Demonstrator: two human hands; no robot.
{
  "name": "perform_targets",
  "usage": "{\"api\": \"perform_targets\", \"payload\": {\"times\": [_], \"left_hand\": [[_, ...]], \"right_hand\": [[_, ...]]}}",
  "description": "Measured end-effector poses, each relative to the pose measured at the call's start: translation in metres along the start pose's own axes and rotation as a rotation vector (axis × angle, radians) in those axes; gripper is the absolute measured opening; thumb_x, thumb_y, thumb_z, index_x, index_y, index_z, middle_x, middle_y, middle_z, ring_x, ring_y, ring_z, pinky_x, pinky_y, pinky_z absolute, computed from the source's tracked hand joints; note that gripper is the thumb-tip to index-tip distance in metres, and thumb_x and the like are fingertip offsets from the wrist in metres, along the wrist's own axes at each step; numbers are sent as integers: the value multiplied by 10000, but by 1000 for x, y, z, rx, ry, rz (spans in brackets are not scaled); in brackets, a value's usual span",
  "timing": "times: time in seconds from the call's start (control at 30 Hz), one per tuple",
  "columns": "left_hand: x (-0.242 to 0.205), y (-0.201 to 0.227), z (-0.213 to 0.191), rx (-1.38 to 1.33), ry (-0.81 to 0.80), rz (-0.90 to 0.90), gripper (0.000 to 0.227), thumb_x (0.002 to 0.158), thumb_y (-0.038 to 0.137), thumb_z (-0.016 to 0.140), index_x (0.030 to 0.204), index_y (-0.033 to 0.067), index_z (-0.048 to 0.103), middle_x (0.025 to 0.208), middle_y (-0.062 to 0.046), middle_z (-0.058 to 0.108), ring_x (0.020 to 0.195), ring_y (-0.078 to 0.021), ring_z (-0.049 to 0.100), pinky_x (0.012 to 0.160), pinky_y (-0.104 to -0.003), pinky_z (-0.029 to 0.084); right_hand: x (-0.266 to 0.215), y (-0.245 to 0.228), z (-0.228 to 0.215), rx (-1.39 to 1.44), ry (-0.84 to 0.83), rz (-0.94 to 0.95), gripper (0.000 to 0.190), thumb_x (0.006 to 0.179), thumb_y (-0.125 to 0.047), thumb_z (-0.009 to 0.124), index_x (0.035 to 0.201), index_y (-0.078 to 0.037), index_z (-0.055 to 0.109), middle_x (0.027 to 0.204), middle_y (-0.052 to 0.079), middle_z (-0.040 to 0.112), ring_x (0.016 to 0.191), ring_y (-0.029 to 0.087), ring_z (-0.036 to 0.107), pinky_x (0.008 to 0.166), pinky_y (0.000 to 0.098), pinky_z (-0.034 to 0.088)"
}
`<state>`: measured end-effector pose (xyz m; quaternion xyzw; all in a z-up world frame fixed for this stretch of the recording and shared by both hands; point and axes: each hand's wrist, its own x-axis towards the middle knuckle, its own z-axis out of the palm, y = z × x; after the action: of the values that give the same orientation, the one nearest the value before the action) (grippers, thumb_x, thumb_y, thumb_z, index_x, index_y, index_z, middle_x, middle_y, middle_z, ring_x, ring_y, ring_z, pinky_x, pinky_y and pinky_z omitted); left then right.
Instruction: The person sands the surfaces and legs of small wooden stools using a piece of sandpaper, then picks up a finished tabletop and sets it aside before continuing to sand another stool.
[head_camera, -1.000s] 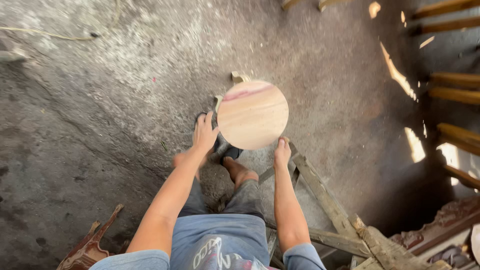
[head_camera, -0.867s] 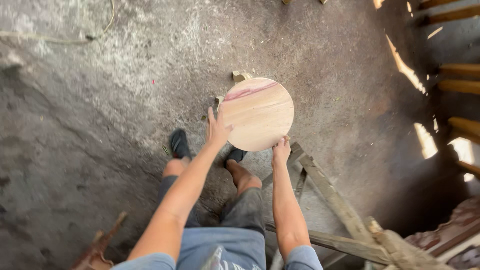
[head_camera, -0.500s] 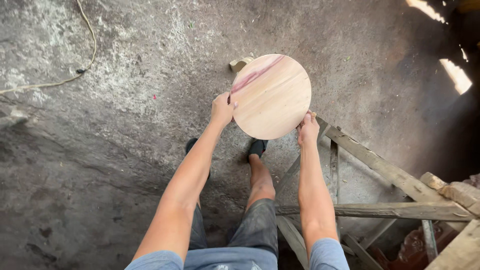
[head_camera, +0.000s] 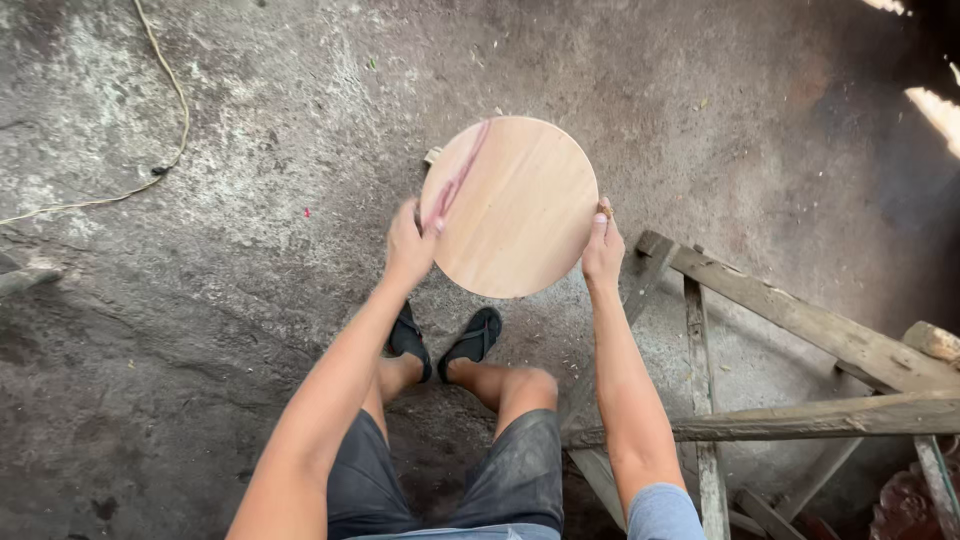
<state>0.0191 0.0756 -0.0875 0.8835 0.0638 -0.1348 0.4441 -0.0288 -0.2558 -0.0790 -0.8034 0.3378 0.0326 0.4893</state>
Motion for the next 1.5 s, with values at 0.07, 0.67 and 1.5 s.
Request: {"api": "perform_targets", "payload": {"times": [0.07,0.67,1.5], "left_hand": [[19,11,-3,1,8,37,551,960,319,706,1366,-4,521,1261,-277,638,1162,-438,626,990,-498,490],[198,33,-10,-25,49,218,383,963,318,647,1276,101,683,1185,-146,747,1064,-294,732,938,-426,536],[196,66,-10,183,71,805,212,929,289,759,1057,132,822,1067,-105,755,1066,-292,670,963,-427,490]], "right_hand": [[-13,4,0,26,-5,-75,538,1114,-341,404,1500,27,475,1543,190,516,1436,290,486,1159,358,380],[51,-49,65,675,94,-255,596,1131,-354,332,1488,105,464,1416,223,589,1248,269,613,1054,390,530],[79,41,94,729,89,-121,514,1073,-317,400,1459,-2,525,1404,189,575,1175,270,585,1082,461,483]]}}
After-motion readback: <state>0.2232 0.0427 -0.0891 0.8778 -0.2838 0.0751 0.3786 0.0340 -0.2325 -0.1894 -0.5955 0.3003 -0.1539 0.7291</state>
